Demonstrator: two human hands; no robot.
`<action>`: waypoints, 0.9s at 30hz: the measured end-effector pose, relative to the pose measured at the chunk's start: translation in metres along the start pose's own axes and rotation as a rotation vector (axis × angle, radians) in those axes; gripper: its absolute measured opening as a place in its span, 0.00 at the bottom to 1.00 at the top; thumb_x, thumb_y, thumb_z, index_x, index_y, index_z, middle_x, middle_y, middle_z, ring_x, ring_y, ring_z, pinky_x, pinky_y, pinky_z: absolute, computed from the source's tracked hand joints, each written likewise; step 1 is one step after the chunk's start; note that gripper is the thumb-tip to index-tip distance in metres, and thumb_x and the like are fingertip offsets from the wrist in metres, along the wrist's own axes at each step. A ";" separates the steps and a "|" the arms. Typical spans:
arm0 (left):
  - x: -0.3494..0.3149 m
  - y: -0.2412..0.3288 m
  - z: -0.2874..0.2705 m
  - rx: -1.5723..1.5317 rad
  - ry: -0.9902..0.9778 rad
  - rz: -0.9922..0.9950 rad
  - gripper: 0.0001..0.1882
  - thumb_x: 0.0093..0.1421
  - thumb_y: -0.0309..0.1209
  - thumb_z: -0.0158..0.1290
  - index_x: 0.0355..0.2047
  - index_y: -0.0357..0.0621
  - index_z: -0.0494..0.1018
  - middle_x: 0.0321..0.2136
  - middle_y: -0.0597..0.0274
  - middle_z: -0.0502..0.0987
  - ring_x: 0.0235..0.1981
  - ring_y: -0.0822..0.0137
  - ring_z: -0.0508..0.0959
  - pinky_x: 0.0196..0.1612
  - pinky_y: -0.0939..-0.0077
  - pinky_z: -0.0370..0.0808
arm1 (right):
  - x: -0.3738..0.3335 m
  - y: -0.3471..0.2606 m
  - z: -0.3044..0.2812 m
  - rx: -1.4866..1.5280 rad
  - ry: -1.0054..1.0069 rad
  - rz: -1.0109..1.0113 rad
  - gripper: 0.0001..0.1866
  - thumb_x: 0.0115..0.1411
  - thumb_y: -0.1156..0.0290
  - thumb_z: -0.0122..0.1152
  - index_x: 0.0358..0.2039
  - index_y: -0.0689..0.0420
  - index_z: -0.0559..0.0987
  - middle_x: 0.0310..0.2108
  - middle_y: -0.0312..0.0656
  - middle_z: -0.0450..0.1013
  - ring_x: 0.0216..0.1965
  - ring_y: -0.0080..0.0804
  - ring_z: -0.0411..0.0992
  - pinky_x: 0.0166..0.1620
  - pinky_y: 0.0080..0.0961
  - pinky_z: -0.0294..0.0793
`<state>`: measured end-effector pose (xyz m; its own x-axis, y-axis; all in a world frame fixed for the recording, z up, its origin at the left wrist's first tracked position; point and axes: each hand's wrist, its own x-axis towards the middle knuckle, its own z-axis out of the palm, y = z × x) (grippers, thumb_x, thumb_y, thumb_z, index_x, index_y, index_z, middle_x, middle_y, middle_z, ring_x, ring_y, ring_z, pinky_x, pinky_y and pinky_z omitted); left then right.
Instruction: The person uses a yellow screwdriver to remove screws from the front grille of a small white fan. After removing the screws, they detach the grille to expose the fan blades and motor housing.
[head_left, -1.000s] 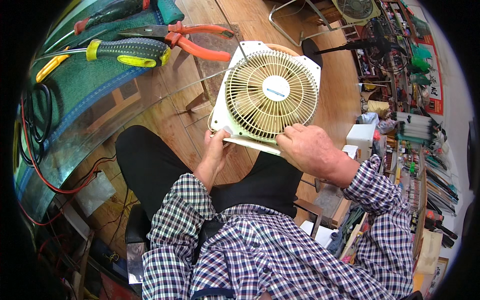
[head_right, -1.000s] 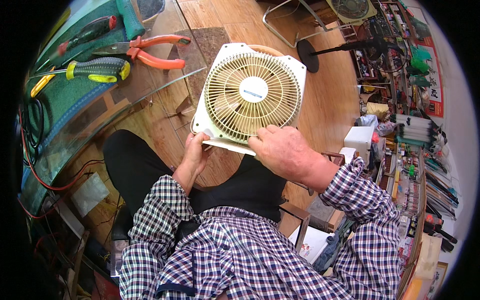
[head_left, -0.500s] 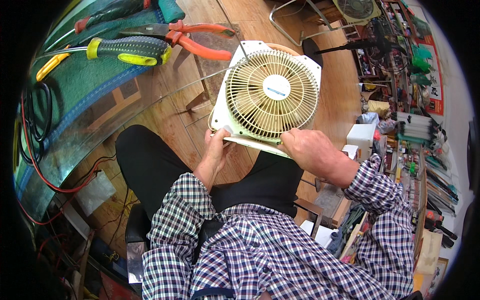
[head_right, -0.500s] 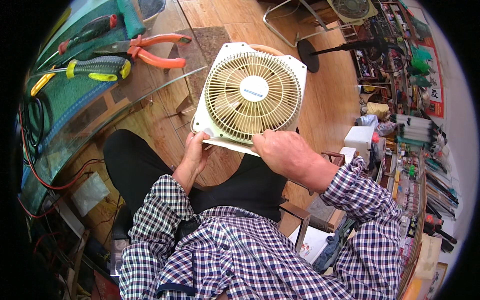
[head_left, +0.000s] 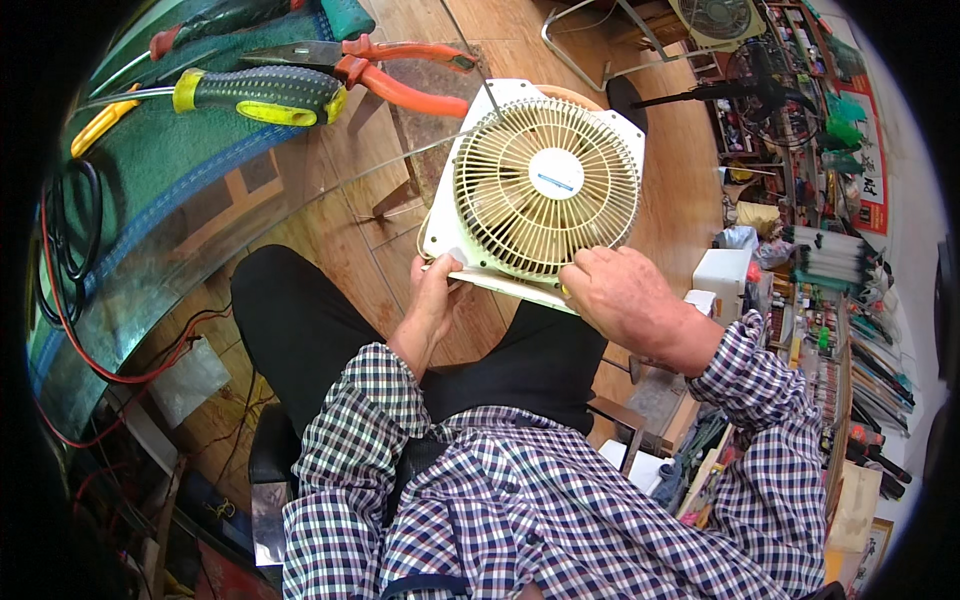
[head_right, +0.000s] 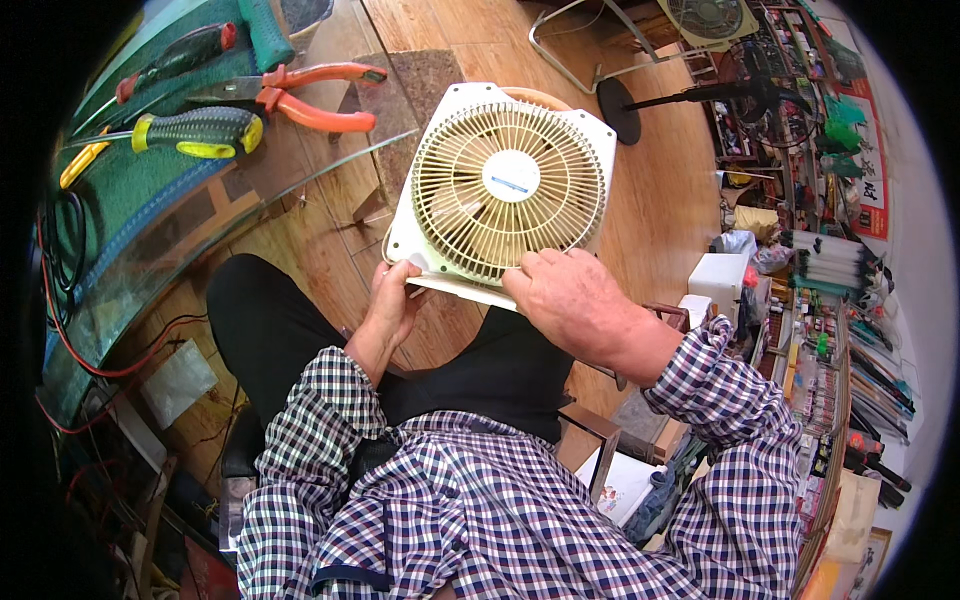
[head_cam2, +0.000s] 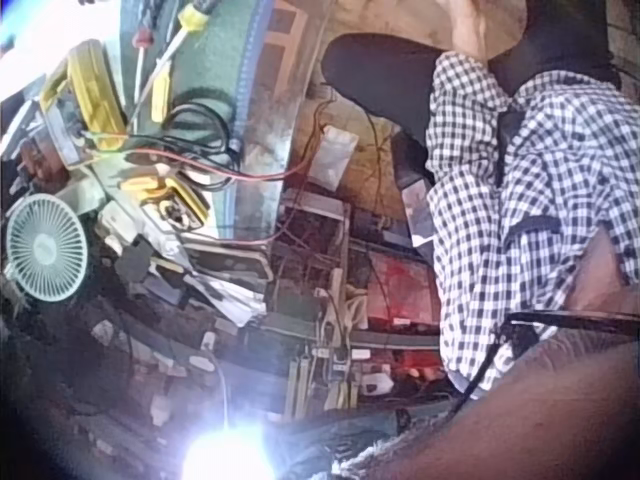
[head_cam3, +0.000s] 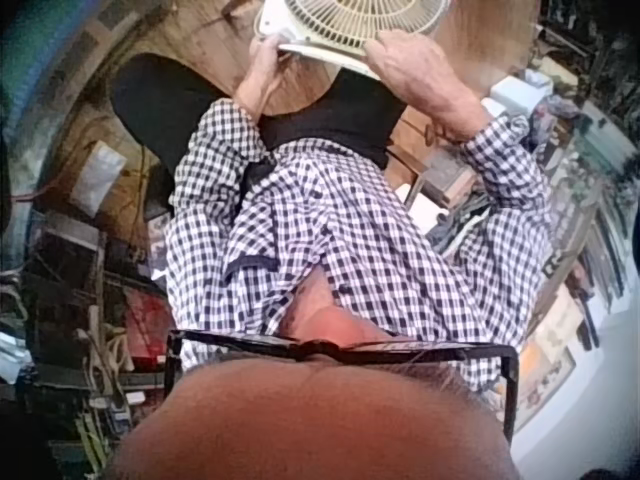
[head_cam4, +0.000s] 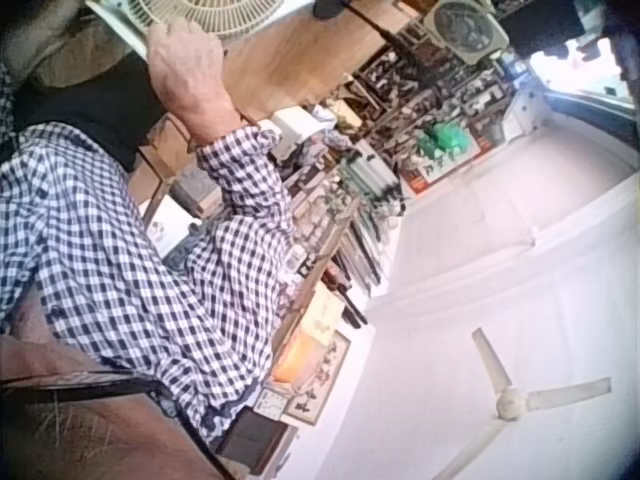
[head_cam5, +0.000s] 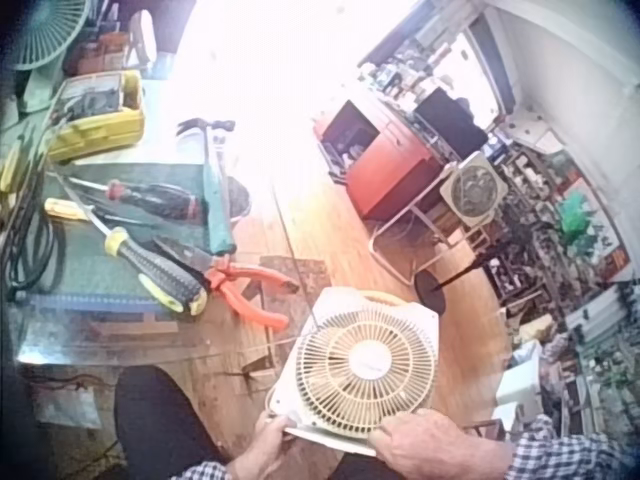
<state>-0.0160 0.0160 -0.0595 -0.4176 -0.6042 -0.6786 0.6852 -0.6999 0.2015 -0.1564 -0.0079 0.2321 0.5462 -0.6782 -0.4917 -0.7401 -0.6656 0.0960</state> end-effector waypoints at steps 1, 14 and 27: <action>-0.001 0.001 0.001 0.000 0.004 -0.002 0.26 0.62 0.31 0.55 0.61 0.44 0.67 0.56 0.54 0.76 0.57 0.55 0.78 0.65 0.46 0.76 | 0.000 -0.003 -0.006 -0.007 -0.085 0.081 0.06 0.65 0.68 0.63 0.36 0.56 0.79 0.29 0.43 0.78 0.35 0.44 0.83 0.38 0.43 0.81; -0.003 0.002 0.001 -0.008 -0.007 0.010 0.26 0.62 0.31 0.55 0.61 0.47 0.68 0.55 0.57 0.77 0.56 0.57 0.79 0.62 0.49 0.77 | 0.000 0.001 -0.008 0.008 -0.205 0.172 0.08 0.68 0.67 0.64 0.39 0.59 0.80 0.36 0.45 0.76 0.40 0.45 0.82 0.38 0.43 0.84; 0.000 0.001 0.001 0.010 0.009 -0.008 0.27 0.62 0.30 0.55 0.62 0.47 0.67 0.55 0.57 0.77 0.56 0.57 0.79 0.60 0.51 0.79 | -0.007 0.002 -0.003 0.128 -0.044 0.054 0.07 0.68 0.70 0.62 0.40 0.59 0.76 0.39 0.46 0.74 0.39 0.48 0.80 0.40 0.46 0.84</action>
<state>-0.0158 0.0150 -0.0588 -0.4177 -0.5952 -0.6865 0.6756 -0.7087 0.2033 -0.1606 -0.0052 0.2382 0.4884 -0.6956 -0.5268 -0.8136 -0.5812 0.0132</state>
